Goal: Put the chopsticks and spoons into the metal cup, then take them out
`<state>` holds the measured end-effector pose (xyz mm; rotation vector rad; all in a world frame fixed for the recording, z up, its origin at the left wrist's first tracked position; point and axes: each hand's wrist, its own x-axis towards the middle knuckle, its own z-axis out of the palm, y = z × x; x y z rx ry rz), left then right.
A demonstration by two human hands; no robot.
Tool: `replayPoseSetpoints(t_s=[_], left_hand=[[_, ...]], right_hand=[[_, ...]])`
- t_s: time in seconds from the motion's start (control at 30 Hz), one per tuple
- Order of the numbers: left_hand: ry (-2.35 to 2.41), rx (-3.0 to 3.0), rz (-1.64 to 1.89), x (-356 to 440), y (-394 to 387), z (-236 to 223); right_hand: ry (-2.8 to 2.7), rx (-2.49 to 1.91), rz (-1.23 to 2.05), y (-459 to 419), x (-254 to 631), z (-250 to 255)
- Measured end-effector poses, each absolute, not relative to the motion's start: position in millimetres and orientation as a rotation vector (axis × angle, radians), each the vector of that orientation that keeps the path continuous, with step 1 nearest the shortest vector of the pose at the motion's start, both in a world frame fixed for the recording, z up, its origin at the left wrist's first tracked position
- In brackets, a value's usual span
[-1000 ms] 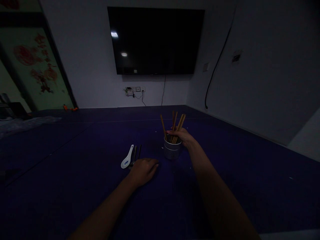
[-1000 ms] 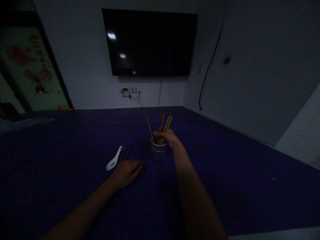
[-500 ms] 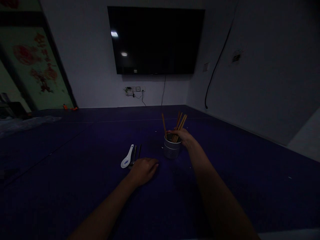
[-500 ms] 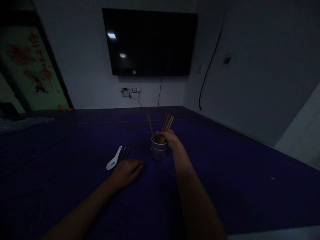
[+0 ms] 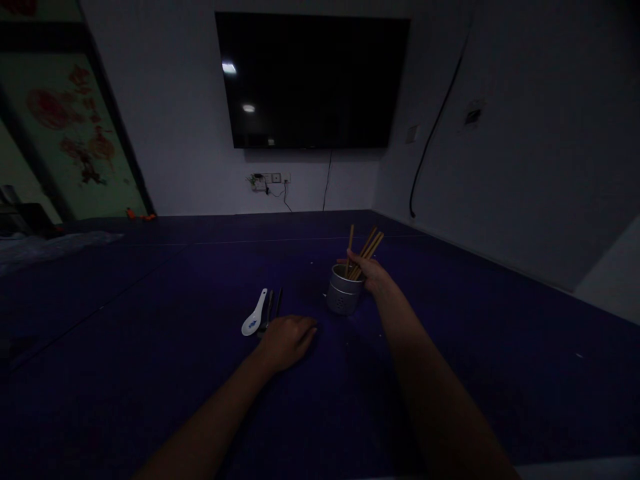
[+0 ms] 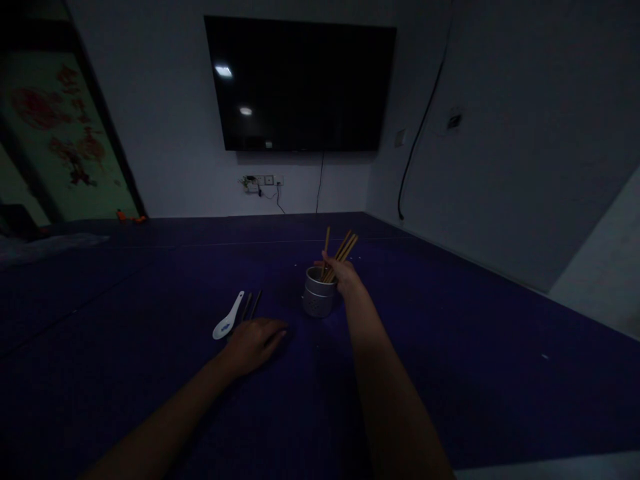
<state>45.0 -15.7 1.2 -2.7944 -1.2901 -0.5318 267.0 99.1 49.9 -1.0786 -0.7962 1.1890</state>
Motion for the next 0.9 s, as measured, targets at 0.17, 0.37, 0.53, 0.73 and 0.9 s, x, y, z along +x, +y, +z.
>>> replayPoseSetpoints(t_s=[0.17,0.37,0.53,0.73,0.9], left_hand=[[-1.272,-2.797,-0.538,45,-15,0],[-1.290,-2.792,-0.516,45,-15,0],[-1.292,-2.800,-0.509,45,-16,2],[-1.281,-2.800,-0.501,45,-15,2],[-1.287,-2.805,-0.487,44,-13,0]], right_hand=[[-0.799,-1.059,1.141,102,267,50],[-0.816,-1.044,1.072,103,264,53],[-0.916,-1.041,1.079,97,263,58],[-0.999,-1.038,1.097,93,261,62],[-1.072,-1.050,1.103,90,259,66]])
